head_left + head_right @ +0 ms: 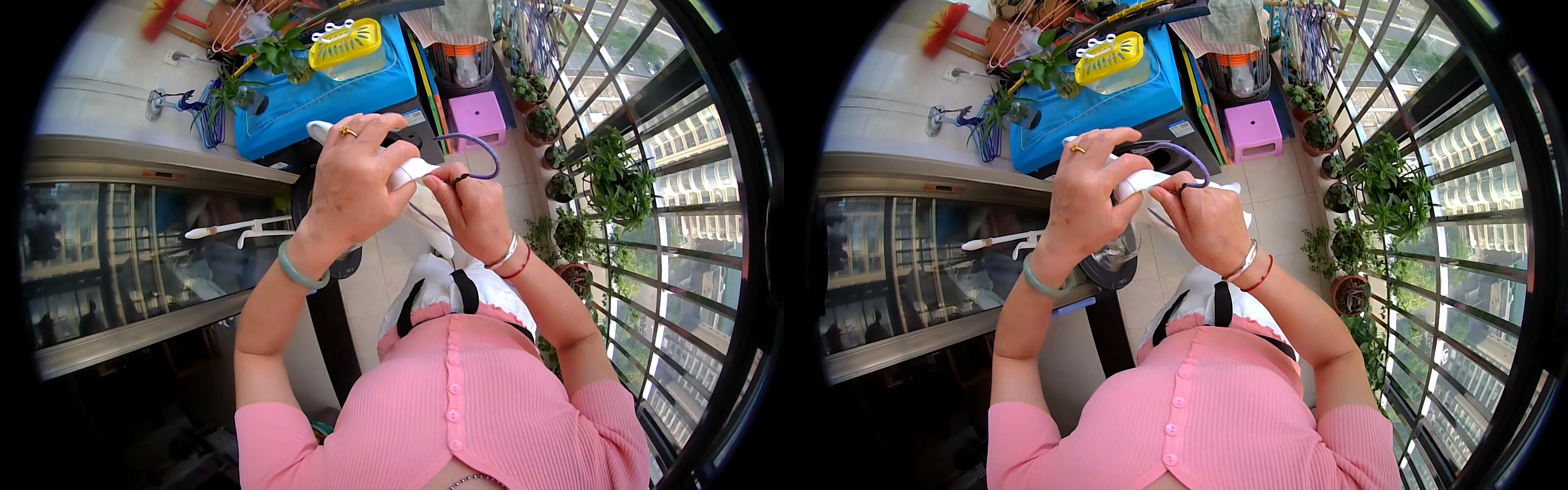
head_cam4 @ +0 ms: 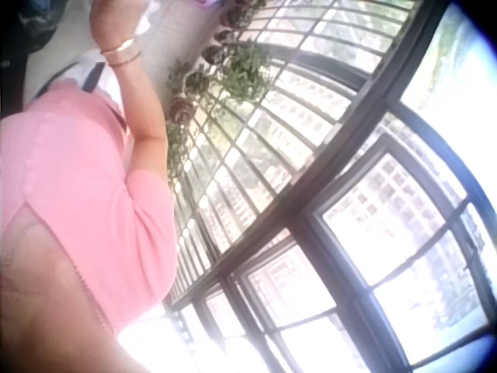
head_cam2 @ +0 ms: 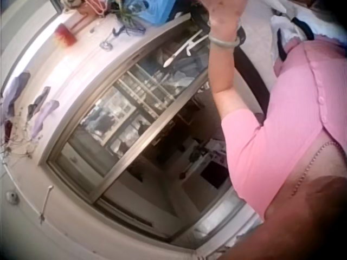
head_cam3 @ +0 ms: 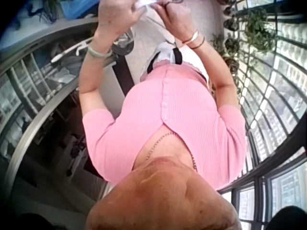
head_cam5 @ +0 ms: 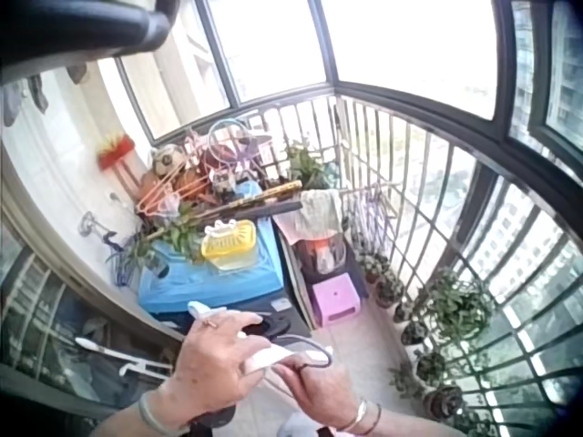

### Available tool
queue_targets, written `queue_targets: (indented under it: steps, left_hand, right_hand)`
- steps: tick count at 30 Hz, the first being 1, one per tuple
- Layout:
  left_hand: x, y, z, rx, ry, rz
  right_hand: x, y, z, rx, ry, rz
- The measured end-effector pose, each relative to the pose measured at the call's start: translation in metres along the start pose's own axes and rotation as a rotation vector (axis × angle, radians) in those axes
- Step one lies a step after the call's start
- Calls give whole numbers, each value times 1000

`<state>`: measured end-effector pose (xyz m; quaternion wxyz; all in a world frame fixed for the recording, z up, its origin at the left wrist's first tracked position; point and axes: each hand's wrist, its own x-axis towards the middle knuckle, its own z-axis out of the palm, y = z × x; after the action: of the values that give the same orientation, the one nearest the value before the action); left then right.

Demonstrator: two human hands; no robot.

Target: The person removes wet clothes from a washing machine on a balcony, shakes them out, and places them on hangers. They handle a white shirt, a yellow shirt, a blue shirt, and black pants, placing each on a hanger and hanging them on a drying rack.

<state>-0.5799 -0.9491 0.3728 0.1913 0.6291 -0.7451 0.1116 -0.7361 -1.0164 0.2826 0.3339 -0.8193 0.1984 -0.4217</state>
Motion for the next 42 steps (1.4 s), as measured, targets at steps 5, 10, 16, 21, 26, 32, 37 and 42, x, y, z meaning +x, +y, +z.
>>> queue_targets:
  steps: [5,10,16,21,26,32,37,42]
  left_hand:
    - [10,19,-6,-220,-196,-77]
    - [20,23,-14,-251,-158,-211]
    - [24,9,-29,-221,-30,-317]
    - [29,9,-36,-258,39,-288]
    - [25,18,-52,-294,71,-361]
    - [15,22,-68,-260,95,-411]
    - [-12,0,-68,-270,108,-490]
    - [-41,-10,-60,-326,55,-624]
  right_hand:
    - [7,17,-14,67,88,-100]
    - [15,16,-47,-9,283,-201]
    - [-56,31,-45,221,60,466]
    - [-32,75,-4,561,26,974]
    - [16,86,30,626,-4,1029]
    - [27,90,56,563,-132,854]
    - [4,92,40,1221,44,1163]
    - [-10,91,21,1408,197,1177]
